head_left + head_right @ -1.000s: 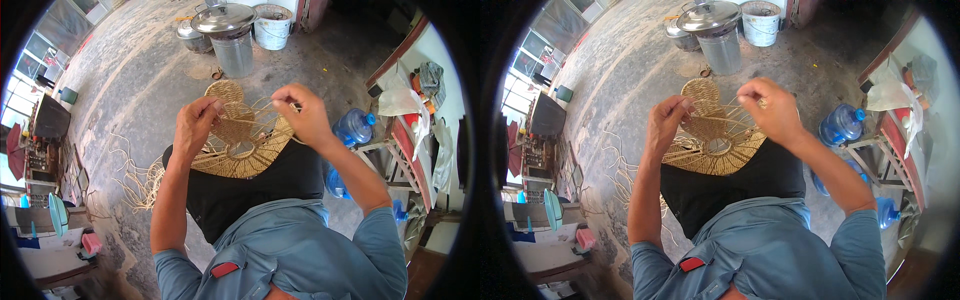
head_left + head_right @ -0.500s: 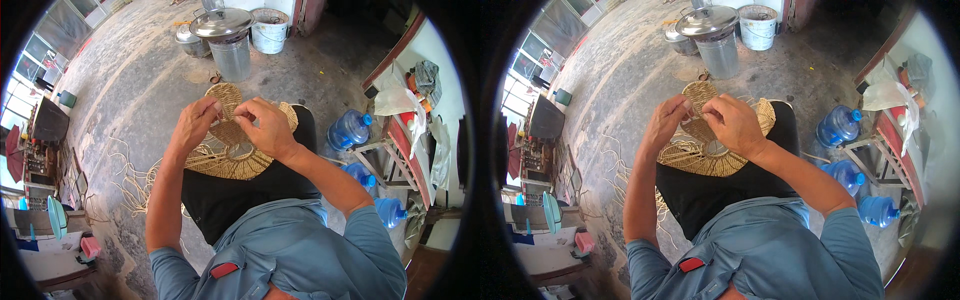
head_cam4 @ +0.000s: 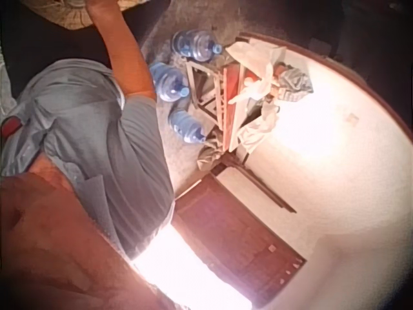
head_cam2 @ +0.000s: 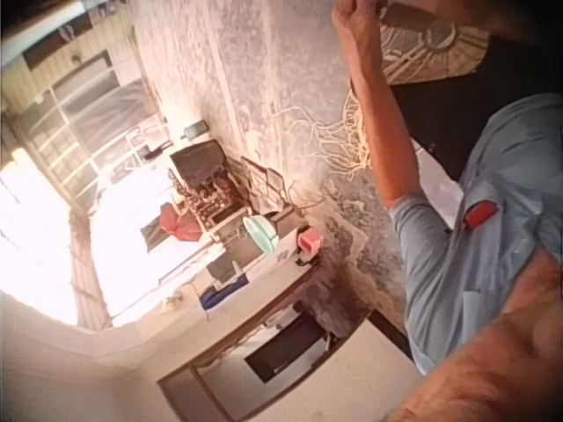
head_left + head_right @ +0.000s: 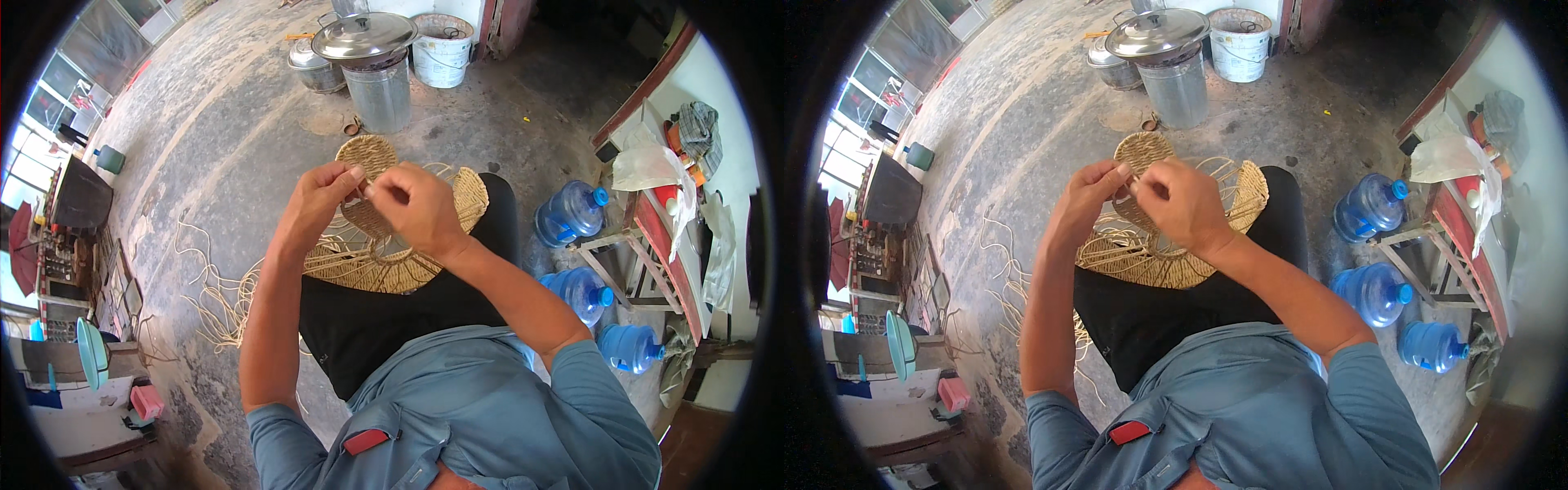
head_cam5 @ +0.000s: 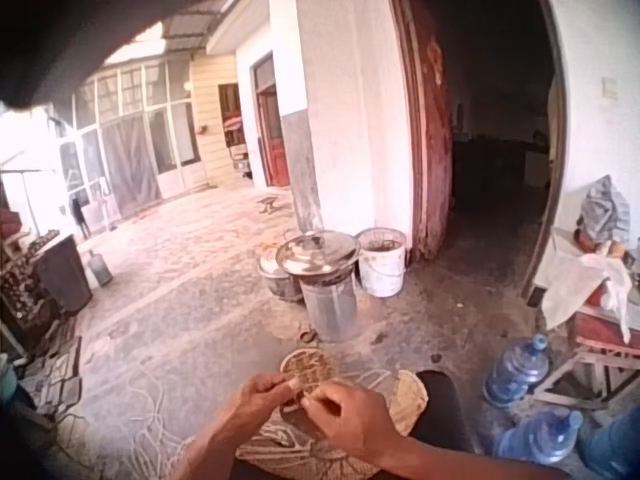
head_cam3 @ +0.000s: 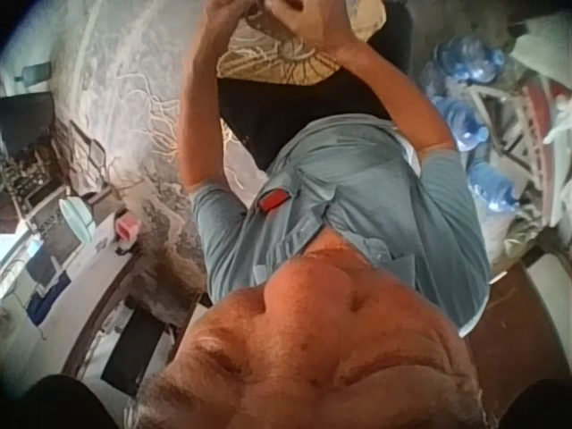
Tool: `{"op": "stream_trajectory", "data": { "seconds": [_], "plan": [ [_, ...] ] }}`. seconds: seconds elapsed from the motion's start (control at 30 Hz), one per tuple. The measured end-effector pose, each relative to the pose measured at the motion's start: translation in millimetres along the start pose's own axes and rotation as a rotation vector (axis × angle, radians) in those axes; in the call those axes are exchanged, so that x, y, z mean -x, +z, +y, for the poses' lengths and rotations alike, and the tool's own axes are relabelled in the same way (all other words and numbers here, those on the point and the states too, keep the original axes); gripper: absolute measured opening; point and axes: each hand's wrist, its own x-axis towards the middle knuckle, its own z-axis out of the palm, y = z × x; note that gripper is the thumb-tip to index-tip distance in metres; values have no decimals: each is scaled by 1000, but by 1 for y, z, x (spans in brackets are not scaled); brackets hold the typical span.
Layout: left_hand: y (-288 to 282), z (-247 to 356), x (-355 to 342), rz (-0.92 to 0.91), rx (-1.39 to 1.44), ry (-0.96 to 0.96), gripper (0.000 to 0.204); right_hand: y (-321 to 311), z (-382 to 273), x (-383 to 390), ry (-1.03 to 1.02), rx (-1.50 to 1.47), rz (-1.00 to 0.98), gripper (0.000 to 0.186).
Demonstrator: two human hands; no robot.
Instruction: Weave a wicker basket frame using traditional handcraft techniques.
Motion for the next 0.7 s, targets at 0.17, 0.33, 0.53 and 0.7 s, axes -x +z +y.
{"op": "stream_trajectory", "data": {
  "seconds": [0.17, 0.33, 0.53, 0.7],
  "plan": [
    [20, 2, 11, 209, -106, 232, 20, -36, 9, -31, 397, -662, -325, 25],
    [35, 8, 12, 313, -285, 273, 20, -68, 4, -53, 426, -733, -355, 25],
    [37, 6, 1, 363, -88, 165, 17, -177, 42, -93, 431, -878, -95, 24],
    [36, -4, -5, 341, 92, 171, 11, -364, 102, -129, 359, -282, 490, 25]
  ]
}}
